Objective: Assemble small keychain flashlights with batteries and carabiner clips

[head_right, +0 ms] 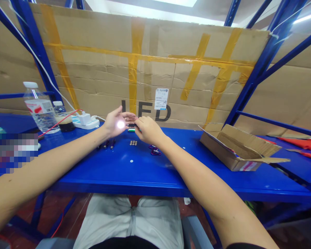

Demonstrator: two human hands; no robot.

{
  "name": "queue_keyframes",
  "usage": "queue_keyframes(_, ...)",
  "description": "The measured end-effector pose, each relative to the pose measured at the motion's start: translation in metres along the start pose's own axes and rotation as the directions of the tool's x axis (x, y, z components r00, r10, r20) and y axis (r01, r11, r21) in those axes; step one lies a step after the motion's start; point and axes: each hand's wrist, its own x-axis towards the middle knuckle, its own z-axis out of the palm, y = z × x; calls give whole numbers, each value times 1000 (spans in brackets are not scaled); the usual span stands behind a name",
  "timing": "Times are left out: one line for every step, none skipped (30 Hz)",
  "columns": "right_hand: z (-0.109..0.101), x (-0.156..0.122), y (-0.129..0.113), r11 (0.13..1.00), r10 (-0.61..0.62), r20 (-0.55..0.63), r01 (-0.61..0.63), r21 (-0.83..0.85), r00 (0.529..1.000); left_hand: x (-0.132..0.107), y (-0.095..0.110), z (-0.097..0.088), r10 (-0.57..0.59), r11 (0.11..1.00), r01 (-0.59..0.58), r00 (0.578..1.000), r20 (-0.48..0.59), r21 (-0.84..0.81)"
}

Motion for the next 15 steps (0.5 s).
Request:
queue_keyframes(0, 0, 0, 1000, 3, -1, -3, -1, 1000, 0, 0, 0, -1, 1000, 1, 1000, 0, -5)
queue_keyframes(0, 0, 0, 1000, 7, -1, -7, -3, 1000, 0, 0, 0, -4, 1000, 4, 1000, -1, -11)
queue_keyframes(0, 0, 0, 1000, 9, 0, -9, -5, 1000, 0, -1, 0, -7, 1000, 7, 1000, 0, -16)
queue_keyframes(0, 0, 0, 1000, 11, 2, -11, -6, 1000, 0, -1, 0, -9, 1000, 9, 1000, 0, -17)
queue_keyframes(0, 0, 0, 1000, 12, 4, -12, -6, 1000, 0, -1, 0, -9, 1000, 9, 1000, 0, -13)
queue_keyframes(0, 0, 0, 1000, 13, 7, -13, -5, 1000, 0, -1, 0, -8, 1000, 8, 1000, 1, -7)
queue_keyframes(0, 0, 0, 1000, 13, 9, -13, -4, 1000, 0, -1, 0, -7, 1000, 7, 1000, 1, -1)
queue_keyframes(0, 0, 0, 1000, 12, 10, -12, -5, 1000, 0, -1, 0, -5, 1000, 5, 1000, 2, 2)
queue_keyframes(1, 0, 0, 1000, 9, 11, -9, -9, 1000, 0, -1, 0, -4, 1000, 4, 1000, 2, 2)
queue_keyframes(1, 0, 1, 1000, 4, 10, -4, -16, 1000, 0, -1, 1, -4, 1000, 4, 1000, 2, 1)
queue_keyframes(1, 0, 1, 1000, -1, 10, 1, -25, 1000, 0, -1, 1, -4, 1000, 4, 1000, 0, -2)
queue_keyframes(1, 0, 1, 999, -8, 10, 9, -35, 1000, 0, -1, 1, -6, 1000, 6, 1000, -4, -5)
queue_keyframes(1, 0, 1, 999, -16, 11, 16, -41, 1000, 0, -1, 1, -8, 1000, 8, 1000, -9, -9)
queue_keyframes(1, 0, 1, 999, -19, 14, 20, -44, 1000, 0, -1, 1, -11, 1000, 10, 1000, -14, -13)
queue_keyframes(1, 0, 1, 999, -19, 16, 20, -44, 1000, 0, -1, 1, -13, 1000, 13, 1000, -17, -17)
